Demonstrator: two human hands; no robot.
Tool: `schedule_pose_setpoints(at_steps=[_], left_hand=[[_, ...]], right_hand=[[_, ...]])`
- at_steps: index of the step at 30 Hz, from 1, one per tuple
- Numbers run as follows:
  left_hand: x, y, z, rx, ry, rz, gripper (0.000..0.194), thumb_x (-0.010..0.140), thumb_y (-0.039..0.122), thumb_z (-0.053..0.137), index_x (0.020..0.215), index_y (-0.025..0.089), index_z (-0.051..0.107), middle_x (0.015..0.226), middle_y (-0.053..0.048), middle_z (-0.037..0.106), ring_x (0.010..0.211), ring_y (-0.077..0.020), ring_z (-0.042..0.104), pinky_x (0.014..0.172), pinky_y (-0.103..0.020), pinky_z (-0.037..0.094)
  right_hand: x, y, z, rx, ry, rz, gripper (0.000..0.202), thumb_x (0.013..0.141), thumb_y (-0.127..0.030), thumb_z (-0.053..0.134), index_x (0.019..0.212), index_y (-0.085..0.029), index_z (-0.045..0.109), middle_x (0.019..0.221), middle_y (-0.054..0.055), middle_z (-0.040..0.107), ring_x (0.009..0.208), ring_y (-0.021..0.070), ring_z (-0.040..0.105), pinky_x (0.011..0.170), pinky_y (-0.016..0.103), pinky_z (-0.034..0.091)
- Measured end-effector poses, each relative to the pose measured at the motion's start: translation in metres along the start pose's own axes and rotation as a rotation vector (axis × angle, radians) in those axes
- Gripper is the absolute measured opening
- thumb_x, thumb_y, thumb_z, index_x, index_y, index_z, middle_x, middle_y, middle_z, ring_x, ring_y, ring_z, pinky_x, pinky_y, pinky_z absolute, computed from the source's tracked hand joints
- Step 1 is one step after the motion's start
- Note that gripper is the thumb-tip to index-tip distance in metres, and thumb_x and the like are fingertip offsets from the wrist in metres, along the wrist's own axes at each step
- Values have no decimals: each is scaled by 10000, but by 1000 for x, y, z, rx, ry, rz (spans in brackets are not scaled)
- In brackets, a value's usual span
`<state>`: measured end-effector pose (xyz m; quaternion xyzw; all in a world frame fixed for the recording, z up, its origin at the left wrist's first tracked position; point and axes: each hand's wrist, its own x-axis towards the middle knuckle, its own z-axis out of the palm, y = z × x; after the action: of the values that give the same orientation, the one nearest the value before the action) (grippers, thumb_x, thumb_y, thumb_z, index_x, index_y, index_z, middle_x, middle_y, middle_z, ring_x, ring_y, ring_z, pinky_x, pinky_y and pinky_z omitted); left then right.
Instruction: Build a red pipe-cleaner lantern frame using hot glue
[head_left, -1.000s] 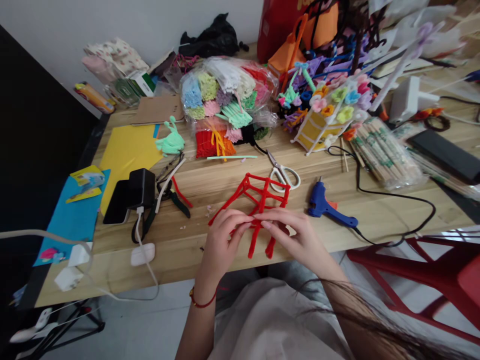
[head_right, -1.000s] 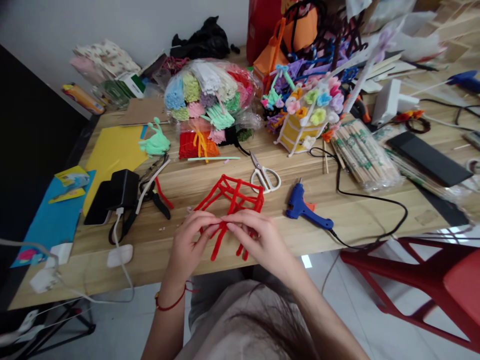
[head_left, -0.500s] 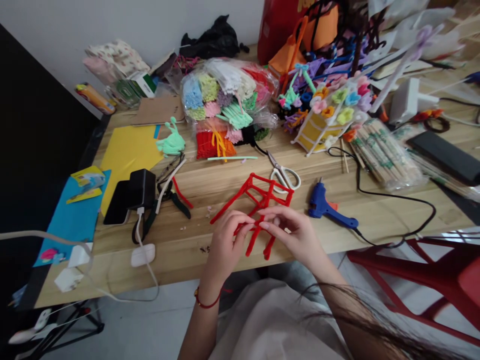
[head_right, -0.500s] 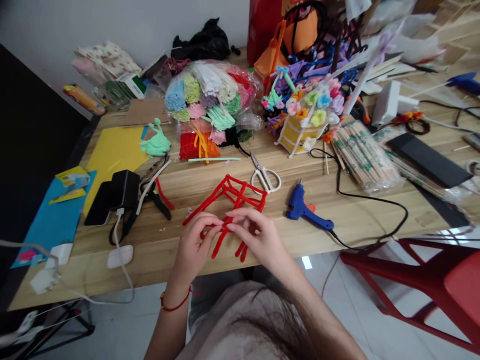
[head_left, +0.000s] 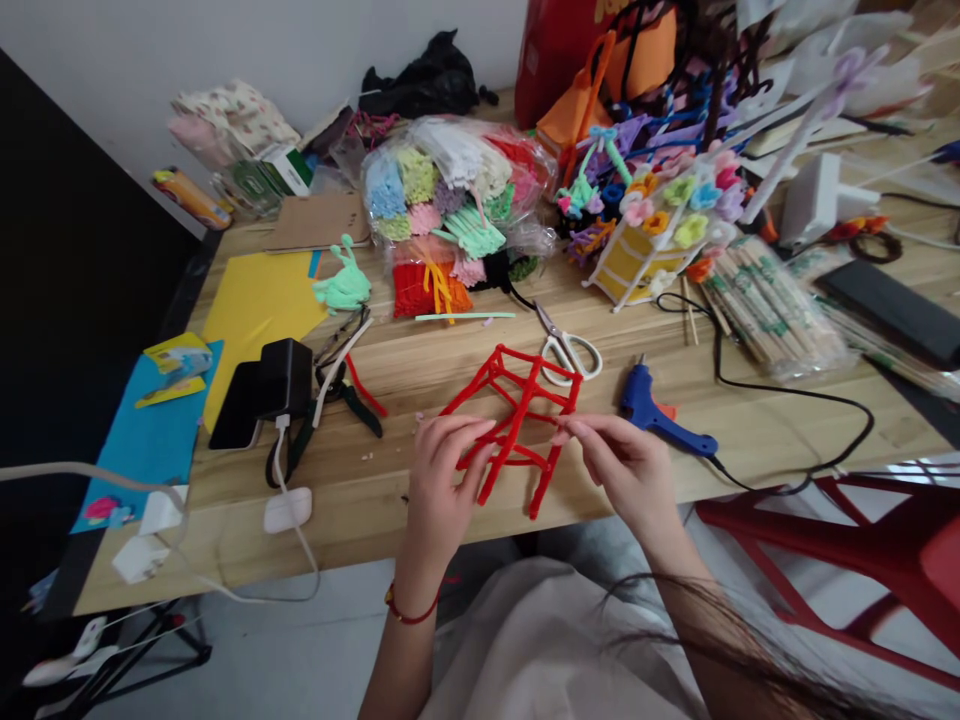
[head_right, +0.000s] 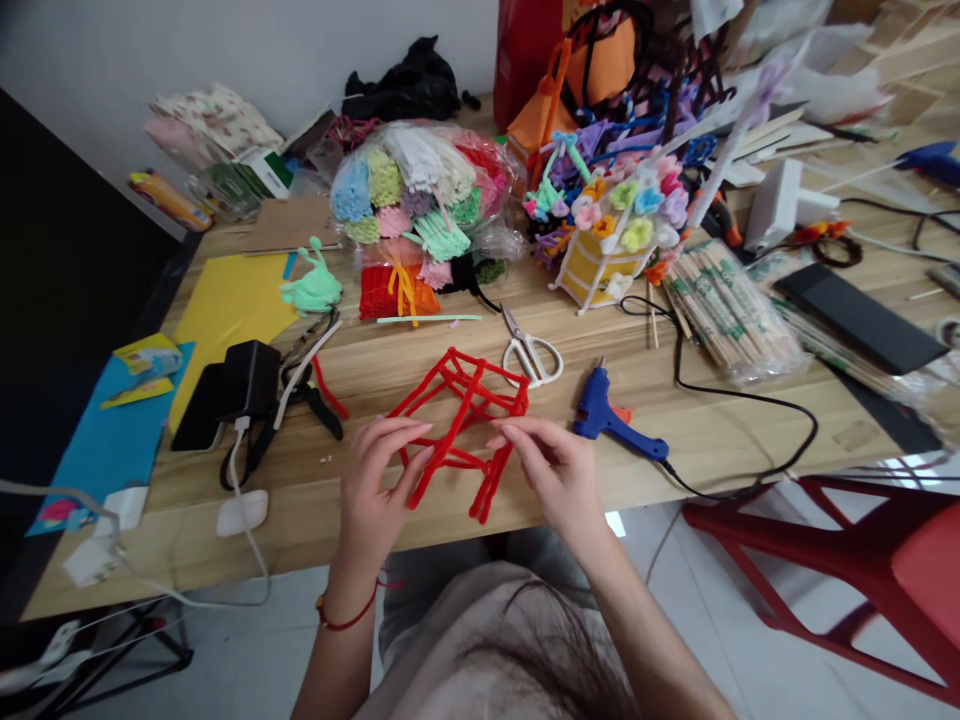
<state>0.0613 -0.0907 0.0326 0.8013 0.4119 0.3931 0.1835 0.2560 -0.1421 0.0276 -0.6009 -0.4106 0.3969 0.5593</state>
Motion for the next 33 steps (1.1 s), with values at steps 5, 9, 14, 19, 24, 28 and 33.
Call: schedule_pose_setpoints(at_steps=[5,9,14,19,24,28,33], left_hand=[[-10,10,-6,51,118,-149,44,850,235,641,888,215,645,865,-32,649,837,-164,607,813,-317,488],[-23,17,-13,-268,16,-544,320,949,395,450,858,190,679,779,-47,694,719,-152,643,674,-268,510],[-26,26,-5,-653,-243,-890,562,896,618,385,805,165,706,750,-86,724,692,-188,679,592,-276,532],[-20,36,10,-686,-255,-918,301,758,467,694,746,167,685,734,-61,725,706,-191,688,638,-272,549],[-18,36,12,-743,-230,-907,251,719,389,744,784,157,677,781,-65,730,710,-175,690,669,-274,564],[-19,35,13,-784,-242,-957,293,670,366,789,807,151,645,818,-70,731,701,-171,694,669,-281,572],[-16,35,14,-773,-214,-939,249,767,392,698,778,154,625,710,-48,719,616,-135,668,593,-228,539]], right_hand=[[-1,4,-4,-45,97,-3,193,763,-360,739,768,-180,671,599,6,643,434,81,413,403,231,316],[1,7,-9,-29,116,-10,304,885,-438,580,711,-188,566,635,3,601,490,95,473,465,238,376],[3,12,-6,-185,-13,12,326,901,-457,542,712,-191,537,569,-23,502,511,107,468,479,244,361],[1,16,0,-190,-64,-45,220,852,-397,628,811,-210,521,638,-22,542,534,112,499,490,241,393],[-3,20,-1,-167,-117,-101,180,866,-381,607,903,-212,557,776,27,610,673,151,591,607,274,494],[-5,22,1,-157,-151,-137,135,880,-342,591,904,-209,577,818,36,623,733,160,602,691,298,510],[-9,24,7,-139,-92,-137,133,889,-339,578,872,-208,561,734,8,585,646,135,548,603,264,465]])
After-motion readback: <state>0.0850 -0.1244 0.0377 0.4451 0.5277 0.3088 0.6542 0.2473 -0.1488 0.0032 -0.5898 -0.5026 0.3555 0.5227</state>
